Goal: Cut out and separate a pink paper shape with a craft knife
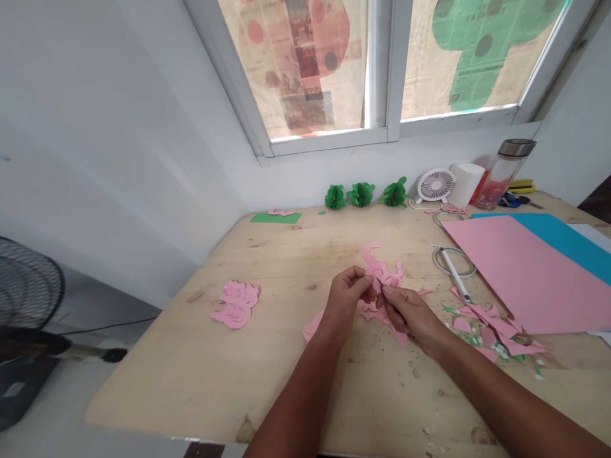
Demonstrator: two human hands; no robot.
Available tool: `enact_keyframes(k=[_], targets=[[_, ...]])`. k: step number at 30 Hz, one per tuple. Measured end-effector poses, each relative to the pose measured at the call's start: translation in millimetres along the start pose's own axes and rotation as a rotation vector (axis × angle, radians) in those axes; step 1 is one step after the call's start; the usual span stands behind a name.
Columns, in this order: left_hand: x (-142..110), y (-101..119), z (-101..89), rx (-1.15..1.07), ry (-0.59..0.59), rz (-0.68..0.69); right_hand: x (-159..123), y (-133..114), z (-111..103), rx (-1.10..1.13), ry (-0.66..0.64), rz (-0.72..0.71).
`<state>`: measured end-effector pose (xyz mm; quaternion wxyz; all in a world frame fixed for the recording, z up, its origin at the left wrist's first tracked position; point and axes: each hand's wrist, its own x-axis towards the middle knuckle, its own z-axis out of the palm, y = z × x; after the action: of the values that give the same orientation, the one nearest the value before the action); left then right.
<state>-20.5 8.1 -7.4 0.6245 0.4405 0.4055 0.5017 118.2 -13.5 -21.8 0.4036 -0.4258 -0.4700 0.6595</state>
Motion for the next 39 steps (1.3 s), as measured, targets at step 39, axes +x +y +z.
enact_keyframes(k=[39], targets=[[-0.8,2.8,-0.1,-0.002,0.017,0.005,-1.2,-1.0,1.4,-0.029,0.020,-0.013]])
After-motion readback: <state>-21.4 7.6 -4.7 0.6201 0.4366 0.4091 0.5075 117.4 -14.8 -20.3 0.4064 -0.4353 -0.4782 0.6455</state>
